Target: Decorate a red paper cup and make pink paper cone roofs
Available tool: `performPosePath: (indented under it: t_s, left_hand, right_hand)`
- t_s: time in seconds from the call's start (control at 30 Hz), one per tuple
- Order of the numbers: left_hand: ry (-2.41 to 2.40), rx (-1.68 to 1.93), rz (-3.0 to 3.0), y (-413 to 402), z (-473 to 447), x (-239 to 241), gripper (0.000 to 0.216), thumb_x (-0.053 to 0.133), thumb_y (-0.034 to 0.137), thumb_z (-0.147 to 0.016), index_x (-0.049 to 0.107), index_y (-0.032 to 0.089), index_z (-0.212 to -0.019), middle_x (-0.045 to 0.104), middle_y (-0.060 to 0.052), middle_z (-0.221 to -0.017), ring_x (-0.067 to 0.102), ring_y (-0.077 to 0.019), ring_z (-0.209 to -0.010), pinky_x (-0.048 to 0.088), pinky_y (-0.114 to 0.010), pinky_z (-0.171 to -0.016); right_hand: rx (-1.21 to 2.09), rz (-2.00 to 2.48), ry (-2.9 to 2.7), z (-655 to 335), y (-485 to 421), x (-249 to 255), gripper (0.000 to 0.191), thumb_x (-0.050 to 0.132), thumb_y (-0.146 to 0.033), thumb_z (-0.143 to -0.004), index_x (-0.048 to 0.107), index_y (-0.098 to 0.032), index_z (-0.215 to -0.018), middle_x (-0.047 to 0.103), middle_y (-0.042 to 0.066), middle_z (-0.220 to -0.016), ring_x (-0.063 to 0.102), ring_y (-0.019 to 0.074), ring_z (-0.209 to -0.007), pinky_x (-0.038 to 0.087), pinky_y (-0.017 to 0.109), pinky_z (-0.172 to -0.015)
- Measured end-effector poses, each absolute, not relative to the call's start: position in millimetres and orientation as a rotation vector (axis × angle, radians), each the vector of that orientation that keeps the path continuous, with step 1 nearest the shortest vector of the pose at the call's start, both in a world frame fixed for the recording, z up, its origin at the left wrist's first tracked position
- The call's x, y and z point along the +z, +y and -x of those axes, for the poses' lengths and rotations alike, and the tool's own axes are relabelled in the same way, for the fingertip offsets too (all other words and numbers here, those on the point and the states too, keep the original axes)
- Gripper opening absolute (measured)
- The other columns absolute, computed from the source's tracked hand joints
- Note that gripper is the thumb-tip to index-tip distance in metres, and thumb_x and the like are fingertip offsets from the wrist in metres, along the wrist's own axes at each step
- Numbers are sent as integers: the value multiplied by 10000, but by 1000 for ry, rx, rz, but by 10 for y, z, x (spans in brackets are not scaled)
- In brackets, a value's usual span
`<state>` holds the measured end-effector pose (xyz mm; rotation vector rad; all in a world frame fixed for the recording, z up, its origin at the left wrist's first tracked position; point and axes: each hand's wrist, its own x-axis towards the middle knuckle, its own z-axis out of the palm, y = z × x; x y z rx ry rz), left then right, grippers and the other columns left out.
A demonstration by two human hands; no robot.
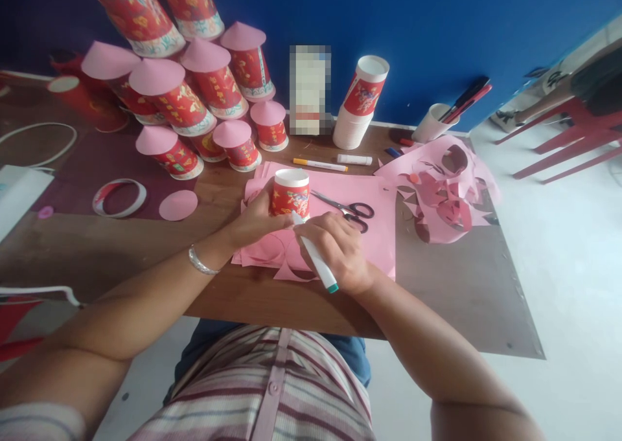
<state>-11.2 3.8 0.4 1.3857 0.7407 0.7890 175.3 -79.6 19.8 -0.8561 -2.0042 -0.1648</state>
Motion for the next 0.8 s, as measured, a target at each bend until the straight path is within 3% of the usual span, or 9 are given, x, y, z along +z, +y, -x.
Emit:
performPosePath:
  t_s: [0.33,0.8]
  left_hand:
    - [773,806,-1551,15,67,-30,837,926,457,-641,415,186,-1246,647,-134,-1198,663,-288,-1073,588,-383,-836]
    - [755,824,-1614,4,76,-83,826,894,451,-696,407,181,-1307,637,-149,-1254,652,-279,-1086,567,-367,-839]
  right_hand:
    - [-209,863,-2075,-1762,-818,181,429,580,-57,-940,549,-148,-1357,709,107,-997,676,223,-840,593,364,-711]
    - [-228,905,-2068,-1760,-815,157,448,556,-61,-951,540,-125,-1394,727,136,-1014,689,252,-873,592,388,-731]
